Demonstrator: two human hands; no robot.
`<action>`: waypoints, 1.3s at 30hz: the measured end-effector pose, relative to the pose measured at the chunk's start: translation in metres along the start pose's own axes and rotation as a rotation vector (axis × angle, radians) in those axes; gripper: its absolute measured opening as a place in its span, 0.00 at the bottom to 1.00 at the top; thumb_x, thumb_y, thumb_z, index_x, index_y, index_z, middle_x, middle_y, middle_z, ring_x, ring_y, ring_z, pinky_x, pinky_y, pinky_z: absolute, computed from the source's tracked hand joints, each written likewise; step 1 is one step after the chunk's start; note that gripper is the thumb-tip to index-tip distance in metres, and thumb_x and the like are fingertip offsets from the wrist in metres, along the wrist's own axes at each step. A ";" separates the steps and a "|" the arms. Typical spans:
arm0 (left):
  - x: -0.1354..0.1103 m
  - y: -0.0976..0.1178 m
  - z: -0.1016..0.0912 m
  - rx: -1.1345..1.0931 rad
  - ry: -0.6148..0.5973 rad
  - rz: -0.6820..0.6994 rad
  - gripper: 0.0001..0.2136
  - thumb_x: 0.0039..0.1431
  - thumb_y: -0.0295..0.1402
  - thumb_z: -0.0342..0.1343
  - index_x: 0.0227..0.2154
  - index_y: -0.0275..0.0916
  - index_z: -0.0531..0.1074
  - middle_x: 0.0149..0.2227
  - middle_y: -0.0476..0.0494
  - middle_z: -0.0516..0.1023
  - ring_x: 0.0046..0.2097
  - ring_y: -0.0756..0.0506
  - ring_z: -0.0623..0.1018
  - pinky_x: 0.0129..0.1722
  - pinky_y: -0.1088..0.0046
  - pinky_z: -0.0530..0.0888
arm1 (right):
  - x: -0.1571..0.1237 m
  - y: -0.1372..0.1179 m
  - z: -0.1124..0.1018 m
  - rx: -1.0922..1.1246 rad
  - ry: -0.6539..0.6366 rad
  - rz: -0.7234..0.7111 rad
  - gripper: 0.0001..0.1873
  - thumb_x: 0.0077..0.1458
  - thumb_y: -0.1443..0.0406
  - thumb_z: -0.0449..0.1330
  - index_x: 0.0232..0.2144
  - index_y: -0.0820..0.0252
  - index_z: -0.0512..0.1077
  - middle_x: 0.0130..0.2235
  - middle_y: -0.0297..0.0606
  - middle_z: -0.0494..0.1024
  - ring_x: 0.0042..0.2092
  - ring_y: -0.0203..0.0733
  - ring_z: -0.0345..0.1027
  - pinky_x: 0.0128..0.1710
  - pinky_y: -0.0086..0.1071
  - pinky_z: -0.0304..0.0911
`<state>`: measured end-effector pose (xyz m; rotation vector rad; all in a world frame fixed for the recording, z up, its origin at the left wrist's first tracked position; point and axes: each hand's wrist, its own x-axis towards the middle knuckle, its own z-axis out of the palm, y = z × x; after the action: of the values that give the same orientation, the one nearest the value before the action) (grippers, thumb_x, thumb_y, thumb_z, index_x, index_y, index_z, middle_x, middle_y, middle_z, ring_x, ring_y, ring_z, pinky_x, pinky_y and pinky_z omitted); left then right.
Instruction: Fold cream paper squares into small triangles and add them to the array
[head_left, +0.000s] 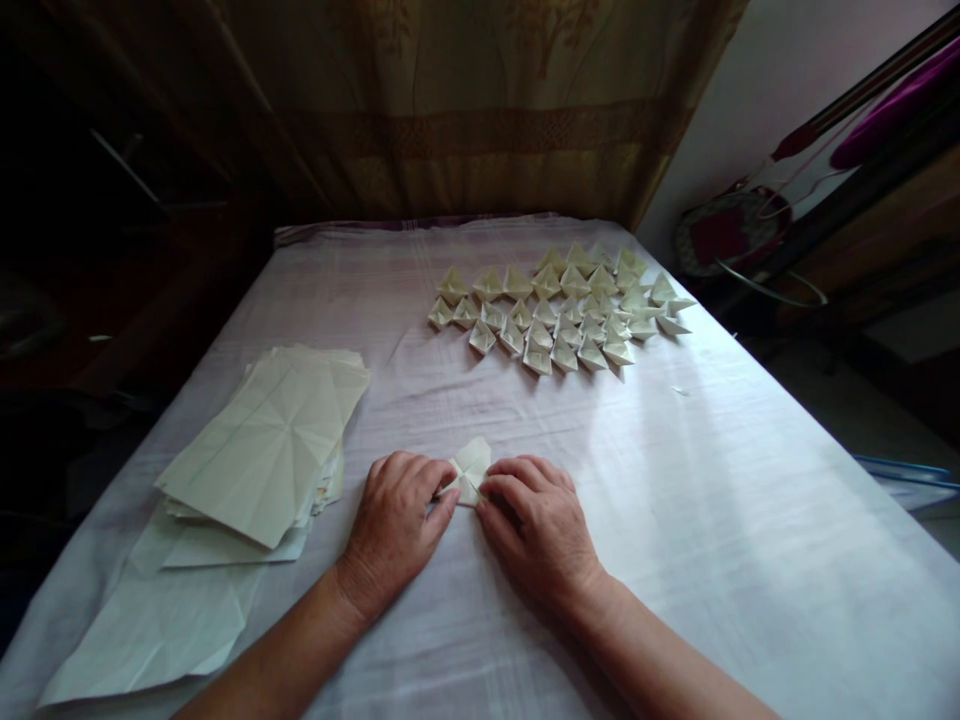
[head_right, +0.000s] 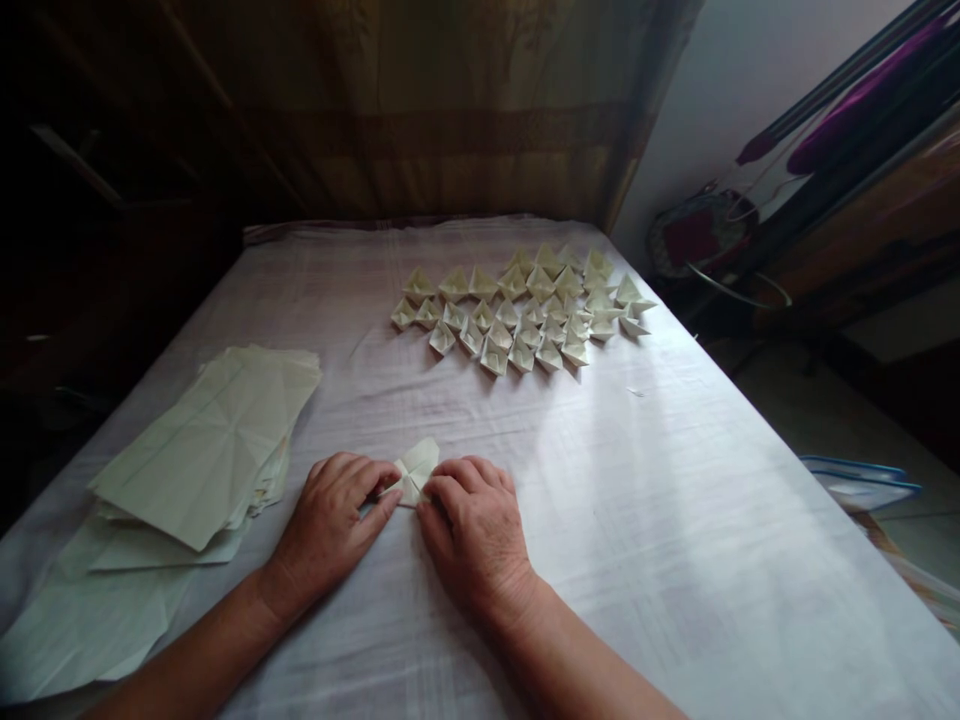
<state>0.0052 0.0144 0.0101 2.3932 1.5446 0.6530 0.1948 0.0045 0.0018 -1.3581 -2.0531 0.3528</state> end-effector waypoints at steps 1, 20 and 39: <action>0.000 0.000 0.000 -0.003 0.002 -0.001 0.02 0.62 0.31 0.55 0.37 0.41 0.72 0.35 0.48 0.78 0.40 0.43 0.73 0.42 0.64 0.65 | 0.000 0.000 0.000 -0.003 -0.003 0.002 0.02 0.57 0.67 0.61 0.33 0.55 0.74 0.39 0.37 0.78 0.43 0.44 0.68 0.43 0.38 0.58; -0.003 -0.002 0.001 -0.006 0.032 0.080 0.07 0.66 0.33 0.53 0.39 0.45 0.77 0.36 0.48 0.77 0.40 0.45 0.72 0.43 0.63 0.65 | -0.001 0.003 -0.003 0.022 -0.041 0.019 0.07 0.53 0.69 0.63 0.36 0.54 0.74 0.41 0.37 0.79 0.45 0.45 0.69 0.45 0.40 0.60; -0.002 -0.002 -0.002 -0.049 -0.017 0.026 0.08 0.65 0.36 0.54 0.30 0.42 0.70 0.32 0.49 0.76 0.39 0.44 0.72 0.41 0.64 0.64 | -0.003 0.004 -0.004 0.091 -0.046 0.024 0.08 0.53 0.69 0.61 0.37 0.55 0.73 0.43 0.39 0.78 0.46 0.47 0.68 0.47 0.42 0.60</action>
<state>0.0018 0.0135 0.0100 2.3803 1.4753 0.6665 0.2011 0.0028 0.0011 -1.3320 -2.0337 0.4867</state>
